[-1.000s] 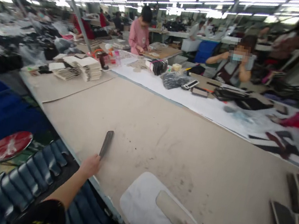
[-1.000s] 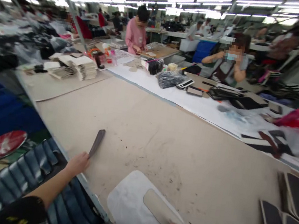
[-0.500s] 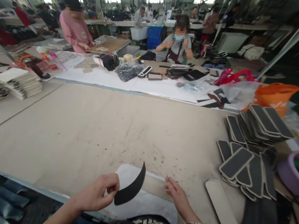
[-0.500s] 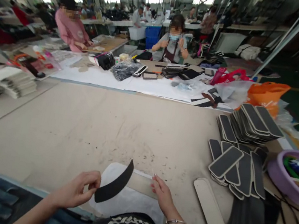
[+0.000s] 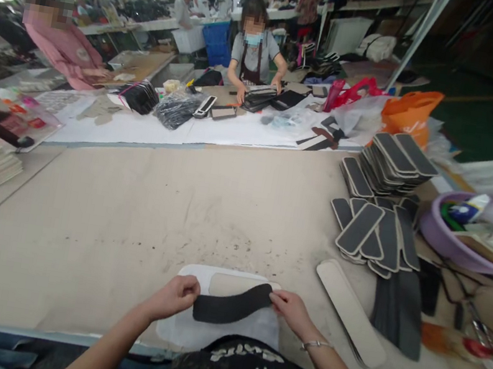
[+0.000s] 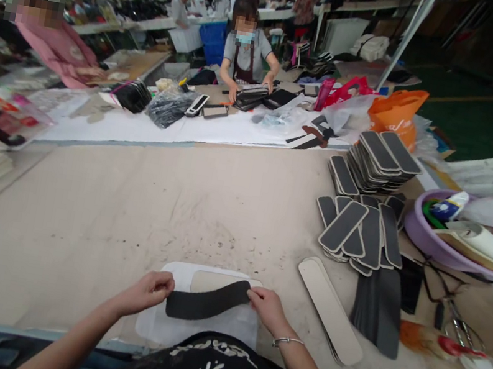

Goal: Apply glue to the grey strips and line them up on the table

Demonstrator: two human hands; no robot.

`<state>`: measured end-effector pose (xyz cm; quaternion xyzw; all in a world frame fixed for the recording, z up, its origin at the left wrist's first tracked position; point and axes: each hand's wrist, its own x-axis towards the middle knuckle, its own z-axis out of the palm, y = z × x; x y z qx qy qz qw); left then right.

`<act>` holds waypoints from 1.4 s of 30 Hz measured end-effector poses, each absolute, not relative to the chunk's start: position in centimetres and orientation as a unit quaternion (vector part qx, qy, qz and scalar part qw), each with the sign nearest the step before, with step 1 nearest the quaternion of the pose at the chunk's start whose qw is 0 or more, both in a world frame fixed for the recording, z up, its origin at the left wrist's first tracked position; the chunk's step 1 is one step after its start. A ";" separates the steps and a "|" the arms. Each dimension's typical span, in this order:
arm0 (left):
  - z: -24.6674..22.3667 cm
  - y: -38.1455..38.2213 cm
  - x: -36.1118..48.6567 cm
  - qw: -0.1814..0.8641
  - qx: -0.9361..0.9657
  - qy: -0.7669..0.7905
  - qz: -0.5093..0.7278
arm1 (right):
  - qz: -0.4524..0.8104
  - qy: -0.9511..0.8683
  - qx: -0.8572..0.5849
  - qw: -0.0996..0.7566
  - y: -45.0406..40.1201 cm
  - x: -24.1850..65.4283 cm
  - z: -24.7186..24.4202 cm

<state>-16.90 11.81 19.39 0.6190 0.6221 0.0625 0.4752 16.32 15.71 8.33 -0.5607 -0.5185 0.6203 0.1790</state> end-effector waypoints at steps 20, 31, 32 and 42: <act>5.7 15.5 -16.3 0.495 0.525 0.693 -0.009 | 0.459 -0.518 -0.712 0.117 15.6 18.0 2.1; 4.9 15.6 -16.0 0.458 0.512 0.726 0.025 | 0.419 -0.550 -0.721 0.048 15.9 17.8 2.7; 4.9 15.5 -16.0 0.458 0.509 0.728 0.029 | 0.418 -0.552 -0.720 0.044 15.9 17.8 2.7; 4.6 14.7 -15.2 0.400 0.490 0.774 0.037 | 0.410 -0.566 -0.715 0.022 16.1 17.6 3.2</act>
